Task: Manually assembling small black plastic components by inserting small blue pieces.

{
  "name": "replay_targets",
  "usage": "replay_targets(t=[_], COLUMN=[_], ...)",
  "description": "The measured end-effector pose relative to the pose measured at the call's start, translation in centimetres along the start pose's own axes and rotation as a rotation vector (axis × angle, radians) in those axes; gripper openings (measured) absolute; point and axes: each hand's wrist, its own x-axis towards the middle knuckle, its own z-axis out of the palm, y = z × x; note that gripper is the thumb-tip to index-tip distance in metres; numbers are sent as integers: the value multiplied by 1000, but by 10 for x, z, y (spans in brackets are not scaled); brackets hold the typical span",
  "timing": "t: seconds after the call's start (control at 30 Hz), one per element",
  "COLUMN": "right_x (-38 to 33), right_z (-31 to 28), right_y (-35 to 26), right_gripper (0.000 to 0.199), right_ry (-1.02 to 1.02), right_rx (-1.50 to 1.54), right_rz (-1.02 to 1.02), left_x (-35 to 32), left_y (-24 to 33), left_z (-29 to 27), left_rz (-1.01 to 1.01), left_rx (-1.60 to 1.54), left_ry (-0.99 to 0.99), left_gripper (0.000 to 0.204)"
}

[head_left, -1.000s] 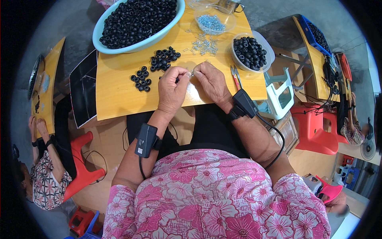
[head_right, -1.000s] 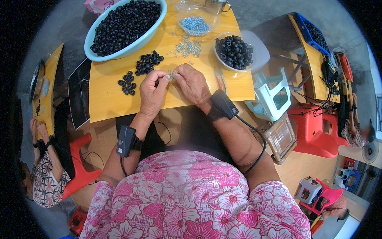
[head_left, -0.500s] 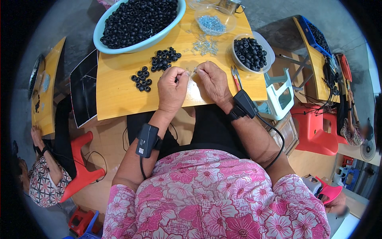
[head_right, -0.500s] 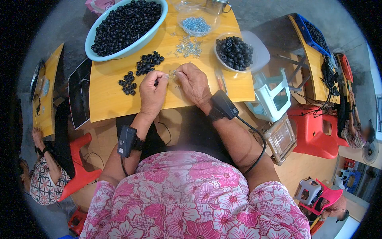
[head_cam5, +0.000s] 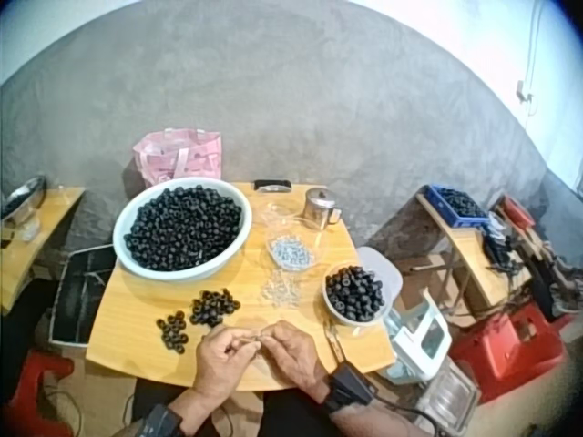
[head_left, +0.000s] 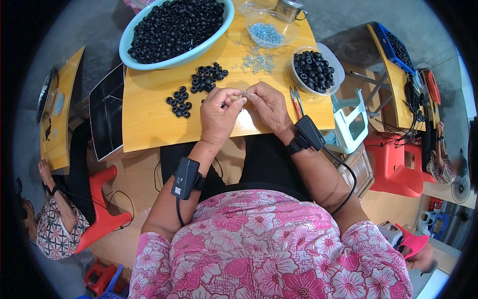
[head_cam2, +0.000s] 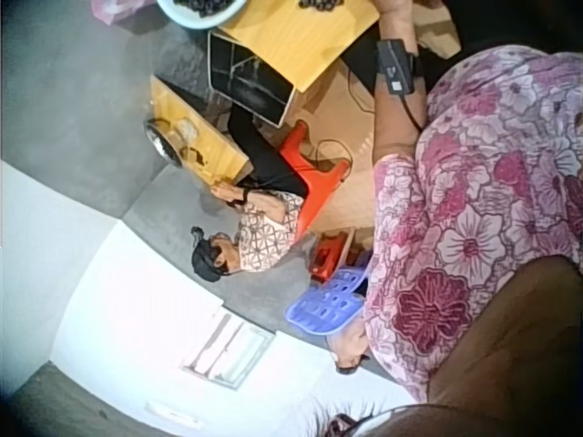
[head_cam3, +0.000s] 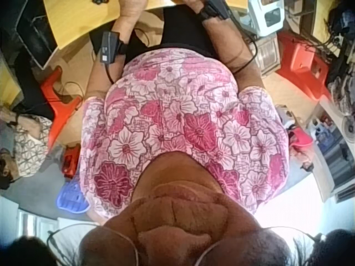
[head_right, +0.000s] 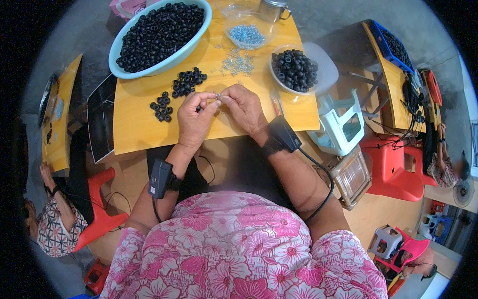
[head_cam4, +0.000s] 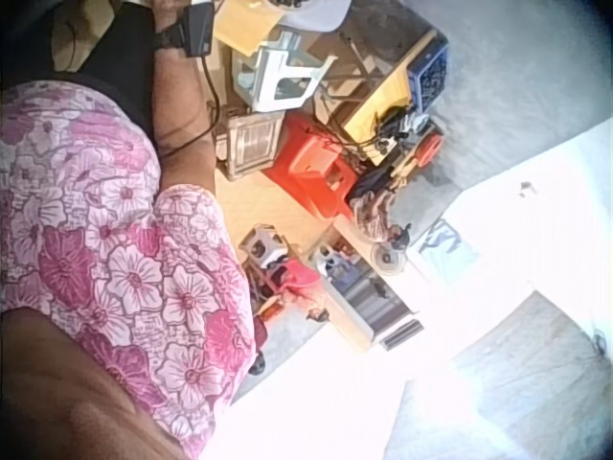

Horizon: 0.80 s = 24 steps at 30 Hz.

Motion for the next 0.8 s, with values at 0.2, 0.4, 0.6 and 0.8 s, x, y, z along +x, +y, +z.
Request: replay_targets(t=[0.2,0.4,0.6,0.8], right_x=[0,0,0,0], right_z=[0,0,1,0], right_y=[3,1,-1,-2], right_gripper=[9,9,10,10], right_ry=[-17,-27,-17,-24], right_rx=[-22,-20,-67,-98], right_rz=[-3,-11,2,-9], left_x=[0,0,0,-1], left_y=[3,6,6,5], left_z=[0,-2,-2,-2], left_rz=[-8,0,11,14], left_rx=[-2,-2,20,9], left_ry=[0,-17,-2,13], left_gripper=[24,23,19,15])
